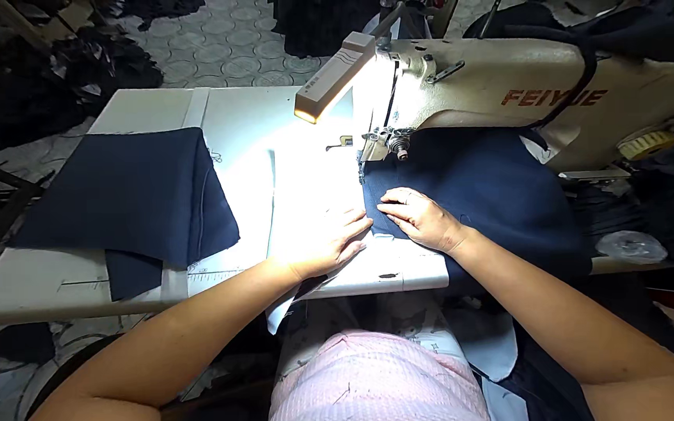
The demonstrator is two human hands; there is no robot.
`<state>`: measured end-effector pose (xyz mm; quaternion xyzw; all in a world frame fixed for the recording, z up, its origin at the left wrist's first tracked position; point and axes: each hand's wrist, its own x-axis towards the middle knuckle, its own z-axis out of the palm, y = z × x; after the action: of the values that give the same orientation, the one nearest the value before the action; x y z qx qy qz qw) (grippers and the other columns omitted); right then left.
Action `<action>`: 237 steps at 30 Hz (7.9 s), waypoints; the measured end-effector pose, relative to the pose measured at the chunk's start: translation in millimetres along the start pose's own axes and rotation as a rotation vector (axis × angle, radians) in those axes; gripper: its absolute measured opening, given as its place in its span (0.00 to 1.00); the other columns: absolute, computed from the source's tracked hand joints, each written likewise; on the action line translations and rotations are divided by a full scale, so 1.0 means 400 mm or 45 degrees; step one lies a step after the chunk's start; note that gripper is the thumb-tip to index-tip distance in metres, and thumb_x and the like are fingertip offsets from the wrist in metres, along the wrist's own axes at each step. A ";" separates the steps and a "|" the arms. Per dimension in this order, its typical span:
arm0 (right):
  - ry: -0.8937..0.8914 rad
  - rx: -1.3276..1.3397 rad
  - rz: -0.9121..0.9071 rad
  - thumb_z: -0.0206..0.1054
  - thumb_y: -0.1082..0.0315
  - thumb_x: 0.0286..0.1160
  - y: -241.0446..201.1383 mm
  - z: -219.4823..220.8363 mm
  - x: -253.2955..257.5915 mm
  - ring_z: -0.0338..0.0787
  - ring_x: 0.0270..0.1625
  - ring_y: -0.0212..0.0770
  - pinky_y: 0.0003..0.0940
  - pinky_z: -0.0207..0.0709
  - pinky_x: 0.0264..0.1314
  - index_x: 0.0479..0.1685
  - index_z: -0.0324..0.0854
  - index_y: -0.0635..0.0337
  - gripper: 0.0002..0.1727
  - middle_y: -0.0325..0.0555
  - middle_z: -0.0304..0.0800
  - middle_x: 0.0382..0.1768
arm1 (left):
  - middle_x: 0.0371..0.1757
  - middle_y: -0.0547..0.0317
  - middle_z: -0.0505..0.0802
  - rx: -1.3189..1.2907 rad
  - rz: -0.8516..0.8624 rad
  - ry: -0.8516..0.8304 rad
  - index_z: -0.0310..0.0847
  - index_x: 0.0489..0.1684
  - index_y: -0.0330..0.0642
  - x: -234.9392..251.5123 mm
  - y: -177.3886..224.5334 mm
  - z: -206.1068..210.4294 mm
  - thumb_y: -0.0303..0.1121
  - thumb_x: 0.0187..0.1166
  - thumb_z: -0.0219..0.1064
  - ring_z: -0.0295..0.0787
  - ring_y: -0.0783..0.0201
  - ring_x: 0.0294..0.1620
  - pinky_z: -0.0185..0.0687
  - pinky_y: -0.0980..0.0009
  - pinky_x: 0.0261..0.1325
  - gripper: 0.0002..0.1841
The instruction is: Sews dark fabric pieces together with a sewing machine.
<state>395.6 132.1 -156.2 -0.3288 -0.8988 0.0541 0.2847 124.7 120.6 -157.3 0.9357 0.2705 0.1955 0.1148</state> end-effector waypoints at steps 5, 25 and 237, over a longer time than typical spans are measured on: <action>-0.054 0.040 0.032 0.60 0.74 0.80 0.044 -0.006 0.041 0.86 0.71 0.61 0.52 0.72 0.81 0.58 0.91 0.65 0.17 0.62 0.90 0.62 | 0.82 0.47 0.81 -0.014 0.051 -0.054 0.80 0.78 0.45 0.035 -0.069 -0.015 0.47 0.90 0.47 0.68 0.45 0.87 0.56 0.40 0.86 0.27; -0.304 0.042 0.090 0.57 0.80 0.74 -0.011 -0.057 0.116 0.93 0.43 0.60 0.56 0.83 0.51 0.56 0.85 0.69 0.16 0.62 0.92 0.37 | 0.44 0.37 0.90 -0.119 -0.322 0.108 0.86 0.45 0.26 0.140 0.018 -0.039 0.46 0.81 0.68 0.89 0.45 0.45 0.82 0.46 0.52 0.23; 0.417 1.577 1.299 0.53 0.66 0.89 -0.535 0.158 0.154 0.79 0.26 0.30 0.30 0.77 0.32 0.50 0.78 0.55 0.08 0.36 0.77 0.24 | 0.47 0.75 0.97 -0.274 -0.569 0.651 0.92 0.49 0.41 -0.390 0.199 -0.557 0.18 0.72 0.69 0.92 0.85 0.46 0.88 0.85 0.55 0.12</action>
<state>202.7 9.7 -118.3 -0.4844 -0.3929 0.6149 0.4826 -55.1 -6.8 20.7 0.7567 0.4664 0.4208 0.1810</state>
